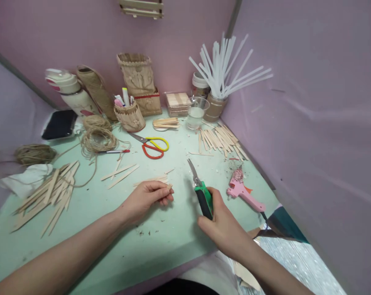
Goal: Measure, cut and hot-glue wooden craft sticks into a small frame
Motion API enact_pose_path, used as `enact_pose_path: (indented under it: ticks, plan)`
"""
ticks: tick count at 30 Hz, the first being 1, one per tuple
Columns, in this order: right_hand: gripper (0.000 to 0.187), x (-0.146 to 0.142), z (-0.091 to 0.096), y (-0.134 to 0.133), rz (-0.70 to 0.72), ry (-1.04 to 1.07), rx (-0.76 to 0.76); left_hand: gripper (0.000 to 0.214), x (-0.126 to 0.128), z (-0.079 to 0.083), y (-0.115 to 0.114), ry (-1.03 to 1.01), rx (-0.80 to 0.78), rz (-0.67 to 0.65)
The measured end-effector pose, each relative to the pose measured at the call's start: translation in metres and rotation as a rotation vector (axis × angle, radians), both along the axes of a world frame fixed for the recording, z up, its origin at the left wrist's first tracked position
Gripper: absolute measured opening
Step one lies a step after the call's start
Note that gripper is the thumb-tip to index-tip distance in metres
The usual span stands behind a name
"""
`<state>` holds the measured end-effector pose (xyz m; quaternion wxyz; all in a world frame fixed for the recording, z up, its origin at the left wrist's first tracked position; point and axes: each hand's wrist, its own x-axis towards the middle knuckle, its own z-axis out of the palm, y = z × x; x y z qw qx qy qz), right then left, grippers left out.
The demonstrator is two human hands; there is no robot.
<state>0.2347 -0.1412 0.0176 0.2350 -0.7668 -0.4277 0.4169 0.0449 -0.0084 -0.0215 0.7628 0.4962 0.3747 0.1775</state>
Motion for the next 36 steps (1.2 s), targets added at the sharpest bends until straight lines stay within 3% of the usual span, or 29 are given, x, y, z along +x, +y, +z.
enact_pose_path:
  ticks: [5, 7, 10, 12, 15, 17, 20, 23, 26, 31, 33, 36]
  plan:
    - [0.069, -0.007, -0.038, 0.034, 0.041, -0.595, 0.317, 0.032, -0.024, 0.012, 0.000, 0.083, 0.119, 0.103]
    - [0.066, -0.010, -0.051, 0.043, 0.049, -0.790, 0.334, 0.027, -0.034, 0.017, 0.001, 0.169, 0.235, 0.165]
    - [0.065, -0.011, -0.059, 0.052, 0.071, -0.932, 0.325, 0.022, -0.045, 0.019, 0.005, 0.252, 0.404, 0.276]
    - [0.063, -0.009, -0.056, 0.059, 0.115, -0.966, 0.394, 0.020, -0.050, 0.018, 0.008, 0.280, 0.436, 0.313]
    - [0.039, -0.008, -0.042, 0.077, 0.262, -0.933, 0.528, 0.021, -0.054, 0.015, 0.011, 0.327, 0.396, 0.317]
    - [0.023, -0.011, -0.033, 0.095, 0.431, -0.842, 0.547, 0.021, -0.055, 0.015, 0.011, 0.345, 0.370, 0.311]
    - [0.020, -0.020, -0.029, 0.124, 0.649, -0.737, 0.466, 0.022, -0.056, 0.015, 0.011, 0.338, 0.332, 0.320]
    - [0.018, -0.025, -0.034, 0.144, 0.760, -0.719, 0.381, 0.022, -0.057, 0.014, 0.011, 0.311, 0.294, 0.350]
    - [0.022, -0.021, -0.037, 0.154, 0.734, -0.773, 0.359, 0.022, -0.059, 0.014, 0.012, 0.290, 0.268, 0.383]
    - [0.036, -0.017, -0.028, 0.154, 0.405, -0.800, 0.579, 0.030, -0.060, 0.013, 0.015, 0.258, 0.207, 0.400]
    - [0.038, -0.025, -0.022, 0.148, 0.445, -0.609, 0.669, 0.033, -0.060, 0.012, 0.015, 0.231, 0.174, 0.391]
    - [0.044, -0.046, -0.017, 0.136, 0.647, -0.267, 0.744, 0.037, -0.060, 0.010, 0.016, 0.188, 0.123, 0.376]
